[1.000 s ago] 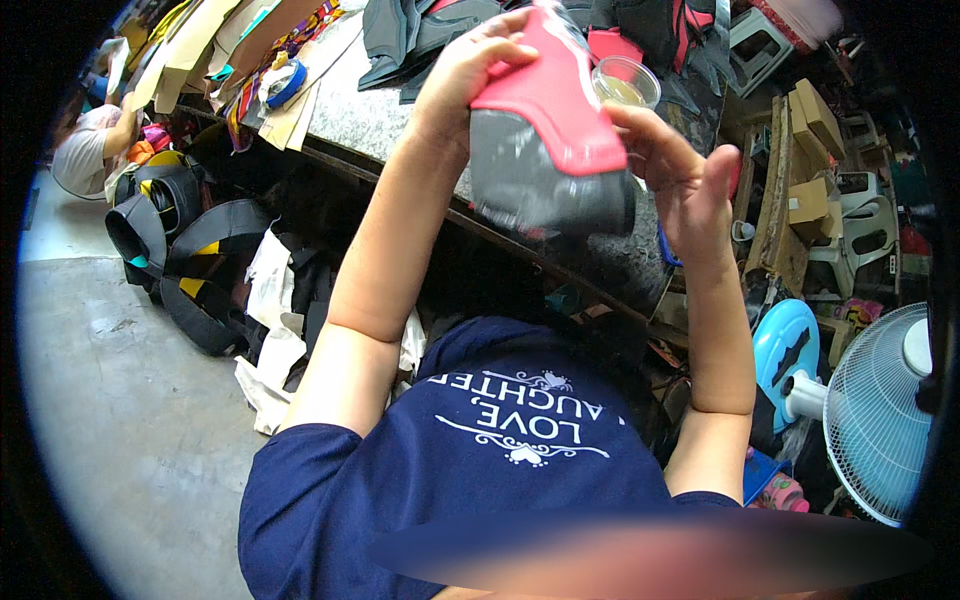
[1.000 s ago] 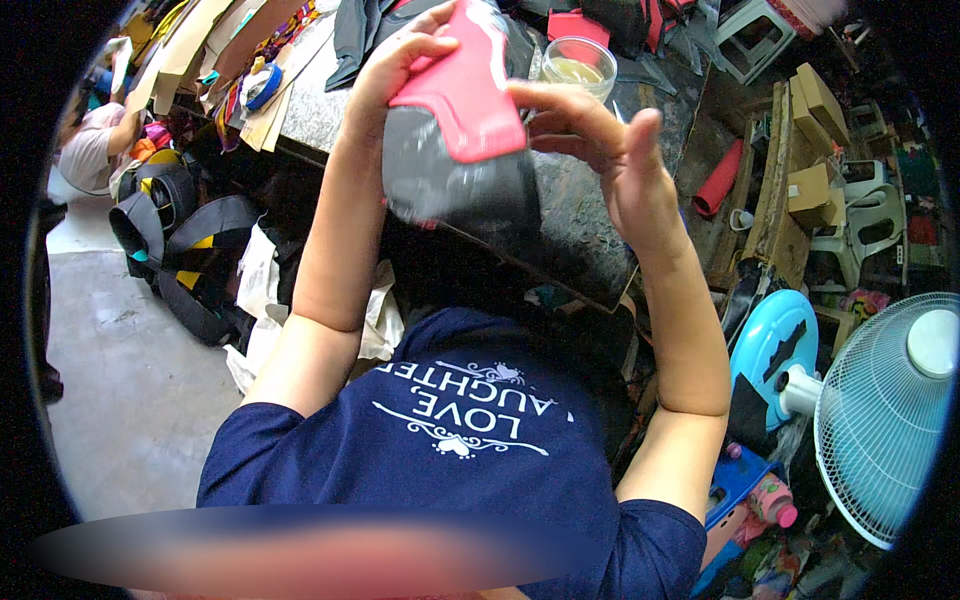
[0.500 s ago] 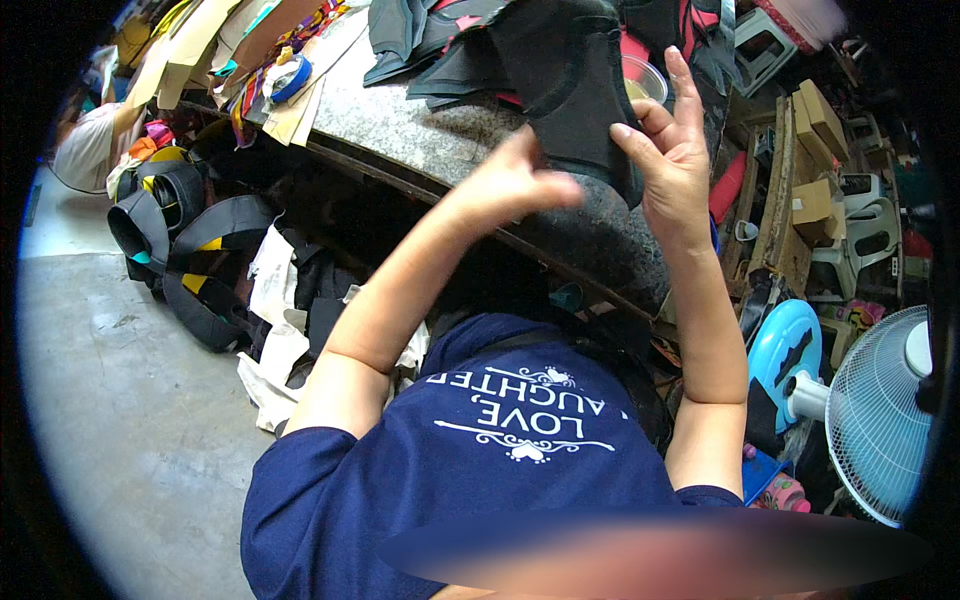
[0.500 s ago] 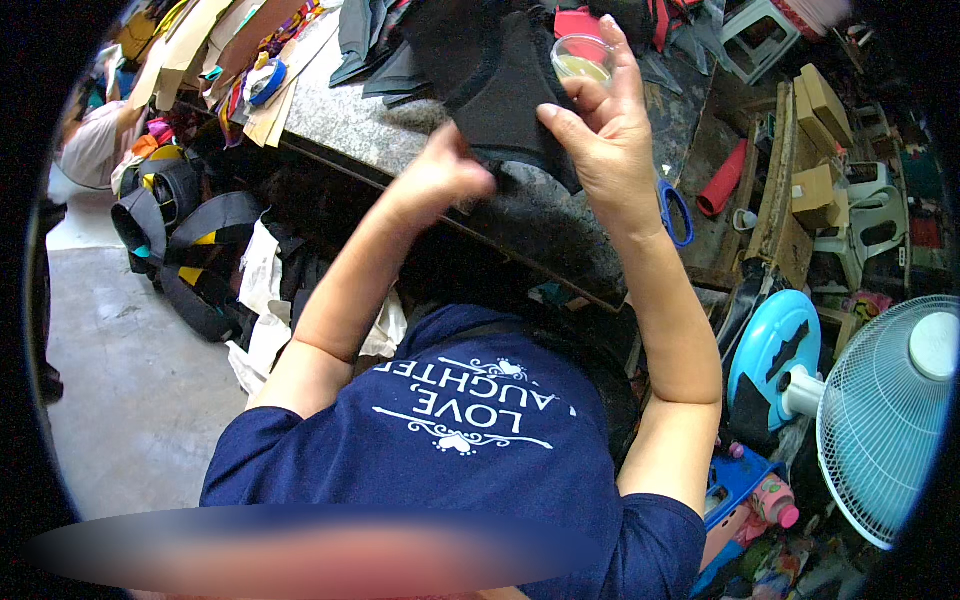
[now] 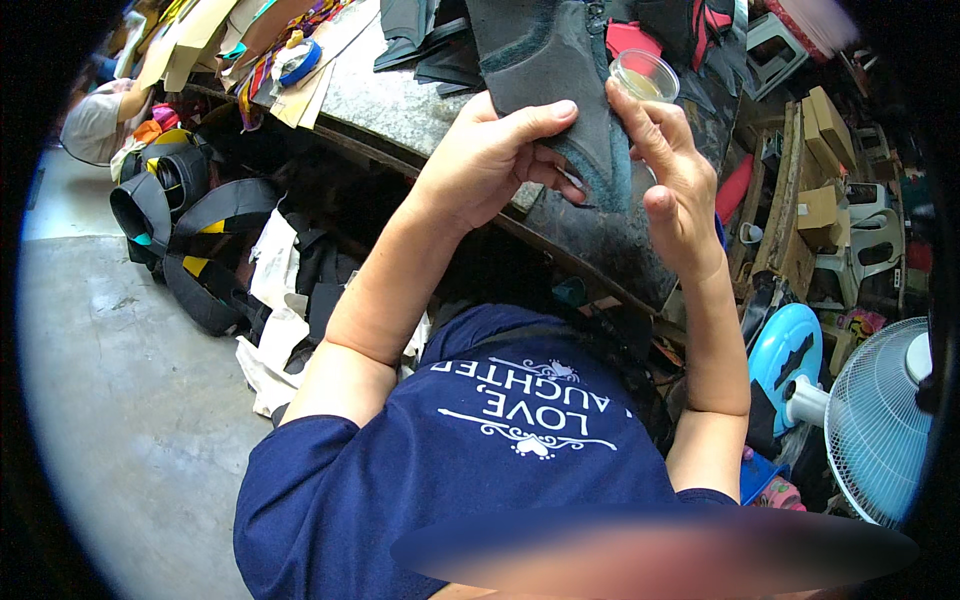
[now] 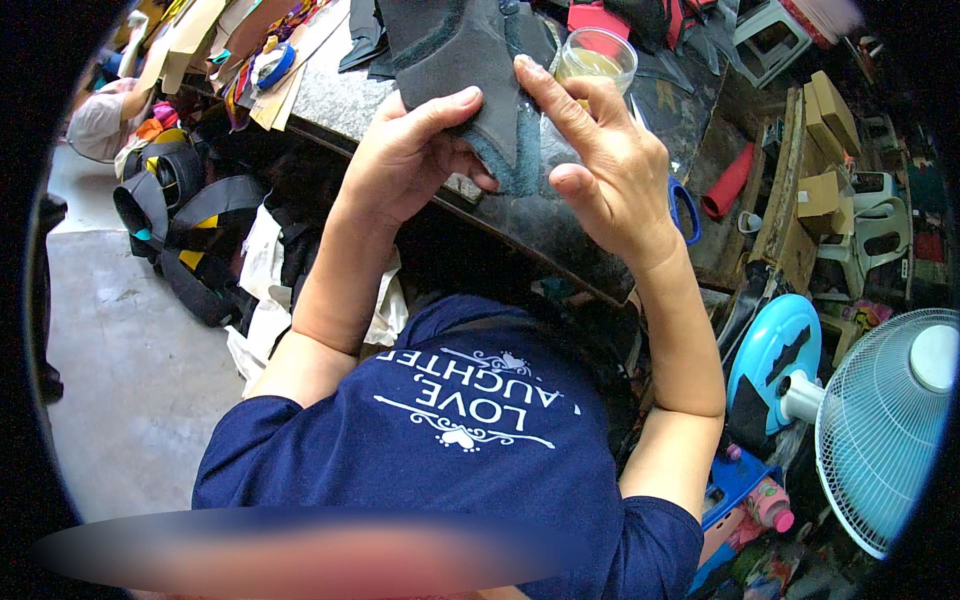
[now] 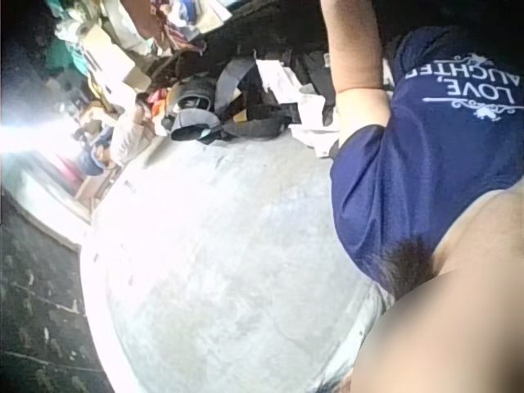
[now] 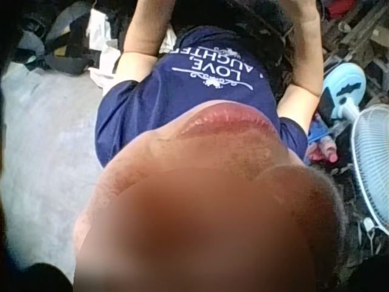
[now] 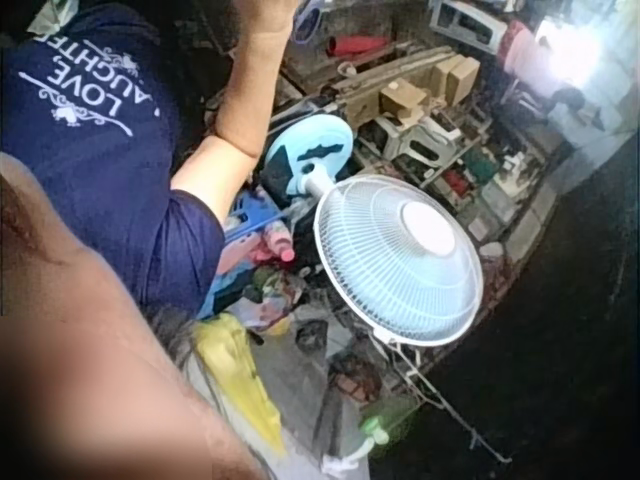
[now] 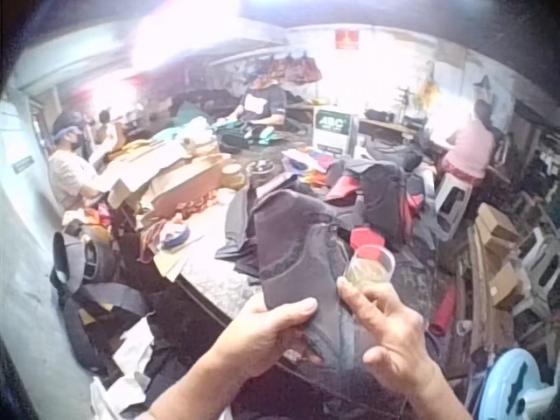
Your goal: The person repeatedly picks up black and red shoe parts, aligns them, and presses them together by hand. They handle multiple similar parts one at a time, turning them over and adjusting edges to fit. The person works at a cluttered table with a small container of yellow liquid nearby but does not visibly use it.
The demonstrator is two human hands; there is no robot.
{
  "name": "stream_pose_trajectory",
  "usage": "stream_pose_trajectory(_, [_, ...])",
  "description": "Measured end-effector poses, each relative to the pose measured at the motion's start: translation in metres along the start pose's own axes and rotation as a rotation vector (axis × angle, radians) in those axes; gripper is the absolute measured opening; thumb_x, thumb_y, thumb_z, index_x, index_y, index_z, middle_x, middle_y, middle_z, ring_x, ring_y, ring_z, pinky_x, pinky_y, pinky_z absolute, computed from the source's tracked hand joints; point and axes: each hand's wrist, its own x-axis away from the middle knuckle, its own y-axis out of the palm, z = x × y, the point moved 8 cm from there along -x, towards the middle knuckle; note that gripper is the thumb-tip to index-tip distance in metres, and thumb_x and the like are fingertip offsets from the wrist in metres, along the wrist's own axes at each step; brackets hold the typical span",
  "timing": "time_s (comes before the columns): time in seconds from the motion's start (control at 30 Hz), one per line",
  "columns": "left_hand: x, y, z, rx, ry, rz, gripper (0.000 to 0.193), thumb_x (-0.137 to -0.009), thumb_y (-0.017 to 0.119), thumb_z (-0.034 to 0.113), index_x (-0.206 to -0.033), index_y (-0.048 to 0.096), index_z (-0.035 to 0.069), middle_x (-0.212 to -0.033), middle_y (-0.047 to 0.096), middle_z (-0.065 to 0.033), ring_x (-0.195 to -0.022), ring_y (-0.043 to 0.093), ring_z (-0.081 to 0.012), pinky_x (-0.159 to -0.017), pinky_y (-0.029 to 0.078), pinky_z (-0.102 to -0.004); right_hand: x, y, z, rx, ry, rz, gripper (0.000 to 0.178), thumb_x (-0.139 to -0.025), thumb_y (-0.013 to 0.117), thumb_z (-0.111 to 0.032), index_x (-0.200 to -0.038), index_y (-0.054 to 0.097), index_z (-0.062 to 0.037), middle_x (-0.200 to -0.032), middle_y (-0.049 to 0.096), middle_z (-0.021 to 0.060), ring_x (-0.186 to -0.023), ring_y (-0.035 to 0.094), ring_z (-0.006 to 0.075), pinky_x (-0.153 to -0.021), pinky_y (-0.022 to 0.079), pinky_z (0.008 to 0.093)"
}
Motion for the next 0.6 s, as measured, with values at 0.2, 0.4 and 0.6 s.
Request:
stream_pose_trajectory(0.2, [-0.001, -0.003, 0.008, 0.111, -0.007, -0.040, 0.026, -0.097, 0.060, 0.016, -0.111, 0.062, -0.006, -0.086, 0.072, -0.0162, -0.063, 0.072, -0.0248, -0.049, 0.061, -0.0312, 0.001, 0.006, -0.013, -0.145, -0.114, -0.068, 0.094, -0.087, 0.017, -0.084, -0.133, 0.065, -0.0168, -0.105, 0.062, 0.0146, -0.088, 0.065, 0.0310, -0.076, 0.053, 0.0384])
stream_pose_trajectory(0.4, [-0.007, -0.014, 0.011, -0.044, 0.020, 0.042, 0.023, -0.095, 0.063, 0.016, -0.107, 0.065, -0.003, -0.086, 0.072, -0.0140, -0.064, 0.071, -0.0228, -0.051, 0.060, -0.0328, 0.003, 0.000, -0.025, -0.096, -0.179, -0.139, 0.096, -0.087, 0.017, -0.085, -0.128, 0.068, -0.0141, -0.102, 0.061, 0.0140, -0.074, 0.061, 0.0261, -0.068, 0.052, 0.0353])
stream_pose_trajectory(0.6, [-0.009, -0.009, 0.009, 0.053, 0.090, 0.017, 0.019, -0.094, 0.064, 0.014, -0.106, 0.066, 0.000, -0.087, 0.072, -0.0113, -0.069, 0.072, -0.0205, -0.051, 0.060, -0.0330, 0.006, 0.003, -0.020, 0.170, -0.253, 0.016, 0.082, -0.087, 0.028, -0.080, -0.134, 0.064, -0.0228, -0.102, 0.061, 0.0110, -0.076, 0.062, 0.0270, -0.070, 0.053, 0.0367])
